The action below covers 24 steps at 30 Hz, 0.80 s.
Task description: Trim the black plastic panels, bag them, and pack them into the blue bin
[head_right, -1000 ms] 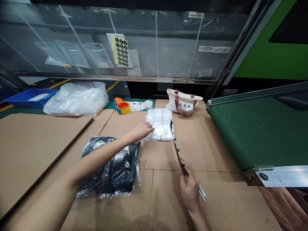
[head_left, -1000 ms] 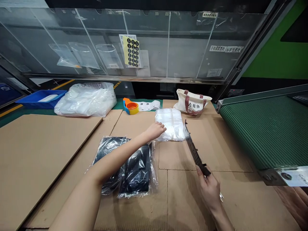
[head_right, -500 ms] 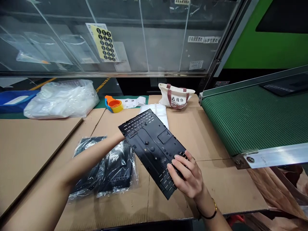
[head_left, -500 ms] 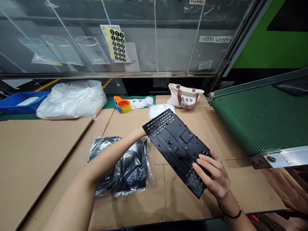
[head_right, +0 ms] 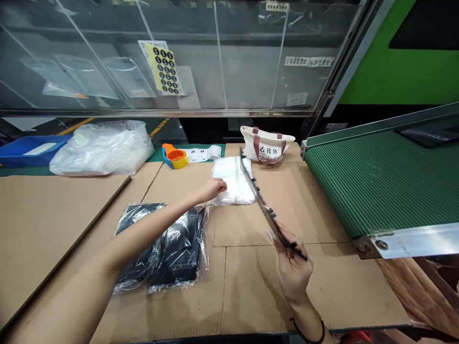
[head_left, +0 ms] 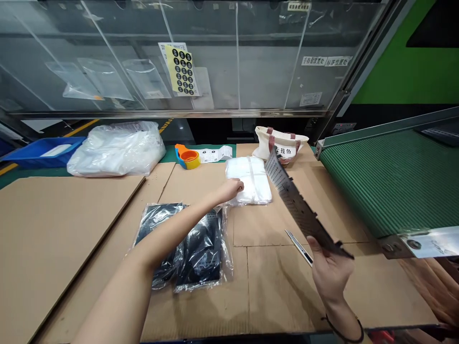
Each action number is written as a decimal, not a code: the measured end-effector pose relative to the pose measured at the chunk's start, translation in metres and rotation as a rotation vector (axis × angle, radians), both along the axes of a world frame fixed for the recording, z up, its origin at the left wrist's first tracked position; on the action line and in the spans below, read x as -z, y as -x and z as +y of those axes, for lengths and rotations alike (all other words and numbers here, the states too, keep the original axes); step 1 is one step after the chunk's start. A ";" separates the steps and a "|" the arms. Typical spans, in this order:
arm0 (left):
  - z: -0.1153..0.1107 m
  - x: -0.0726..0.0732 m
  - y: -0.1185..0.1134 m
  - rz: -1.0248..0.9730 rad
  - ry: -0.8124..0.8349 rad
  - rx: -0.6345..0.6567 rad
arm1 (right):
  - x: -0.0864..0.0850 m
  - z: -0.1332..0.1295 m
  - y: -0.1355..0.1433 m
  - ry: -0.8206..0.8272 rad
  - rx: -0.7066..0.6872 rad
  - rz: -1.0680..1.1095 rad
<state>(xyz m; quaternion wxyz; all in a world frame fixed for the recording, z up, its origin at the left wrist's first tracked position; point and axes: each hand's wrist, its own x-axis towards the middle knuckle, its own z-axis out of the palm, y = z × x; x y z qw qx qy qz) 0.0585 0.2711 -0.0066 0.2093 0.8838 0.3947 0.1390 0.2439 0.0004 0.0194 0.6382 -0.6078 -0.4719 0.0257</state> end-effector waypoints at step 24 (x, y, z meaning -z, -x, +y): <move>0.014 -0.017 -0.007 -0.488 0.390 -0.485 | 0.034 0.029 0.033 0.502 -0.100 0.060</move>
